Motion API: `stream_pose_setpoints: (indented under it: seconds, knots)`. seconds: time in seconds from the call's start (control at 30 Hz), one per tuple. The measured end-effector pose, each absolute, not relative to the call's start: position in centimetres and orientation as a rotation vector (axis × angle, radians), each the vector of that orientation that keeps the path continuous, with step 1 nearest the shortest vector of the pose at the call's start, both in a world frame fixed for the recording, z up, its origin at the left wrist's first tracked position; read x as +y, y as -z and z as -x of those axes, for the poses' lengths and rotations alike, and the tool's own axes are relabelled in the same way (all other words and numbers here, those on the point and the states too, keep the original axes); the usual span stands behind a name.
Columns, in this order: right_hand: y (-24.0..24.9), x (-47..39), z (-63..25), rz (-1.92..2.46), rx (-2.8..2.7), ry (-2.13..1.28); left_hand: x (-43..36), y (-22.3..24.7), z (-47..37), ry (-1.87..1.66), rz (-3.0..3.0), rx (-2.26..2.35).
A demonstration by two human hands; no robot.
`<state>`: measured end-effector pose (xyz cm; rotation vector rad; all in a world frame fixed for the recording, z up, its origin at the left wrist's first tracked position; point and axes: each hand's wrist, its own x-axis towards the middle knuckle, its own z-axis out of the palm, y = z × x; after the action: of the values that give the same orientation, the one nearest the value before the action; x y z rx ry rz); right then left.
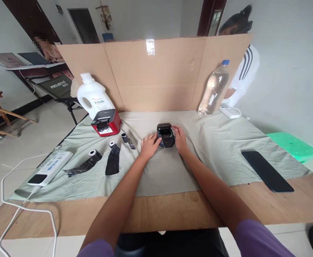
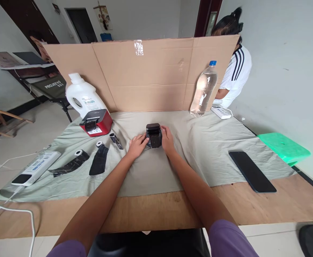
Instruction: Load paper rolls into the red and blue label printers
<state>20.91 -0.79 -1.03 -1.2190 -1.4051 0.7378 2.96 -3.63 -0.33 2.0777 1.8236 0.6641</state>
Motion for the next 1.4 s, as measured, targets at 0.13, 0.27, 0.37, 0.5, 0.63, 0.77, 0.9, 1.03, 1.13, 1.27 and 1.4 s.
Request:
stream_pose_setpoints:
  seconds: [0.13,0.27,0.37,0.5,0.63,0.77,0.9,1.03,1.13,1.27,1.4]
  knots:
    - [0.1,1.3,-21.0,1.267,-1.562,-0.717,-3.6,0.4,-2.9,-0.677,-2.063,1.82]
    - [-2.2,3.7,-21.2,1.535,-1.866,-0.589,-3.5,0.4,-2.8,-0.686,-2.042,1.814]
    - [-3.7,5.0,-21.3,1.665,-2.059,-0.447,-3.5,0.4,-2.8,-0.691,-2.038,1.816]
    - [-3.9,6.2,-21.1,1.775,-2.165,-0.444,-3.3,0.5,-2.8,-0.671,-2.034,1.823]
    - [-3.3,6.8,-20.8,1.875,-2.238,-0.504,-3.3,0.4,-2.9,-0.676,-2.02,1.82]
    - [-3.8,6.6,-20.6,1.913,-2.277,-0.538,-3.4,0.2,-2.9,-0.669,-2.035,1.805]
    - [-6.4,5.2,-21.3,1.842,-2.248,-0.483,-3.5,0.1,-2.9,-0.694,-2.061,1.796]
    - [-10.5,3.2,-20.6,1.619,-2.076,-0.542,-3.6,-0.1,-3.0,-0.714,-2.055,1.801]
    - [-12.6,3.0,-17.1,1.457,-1.983,-0.506,-3.8,-0.2,-2.9,-0.724,-2.044,1.789]
    - [-12.1,5.6,-9.7,1.408,-2.166,-0.445,-3.8,-0.2,-2.8,-0.757,-2.011,1.768]
    - [-9.0,8.8,-3.6,1.579,-2.414,-0.443,-3.5,0.1,-2.7,-0.745,-2.006,1.746]
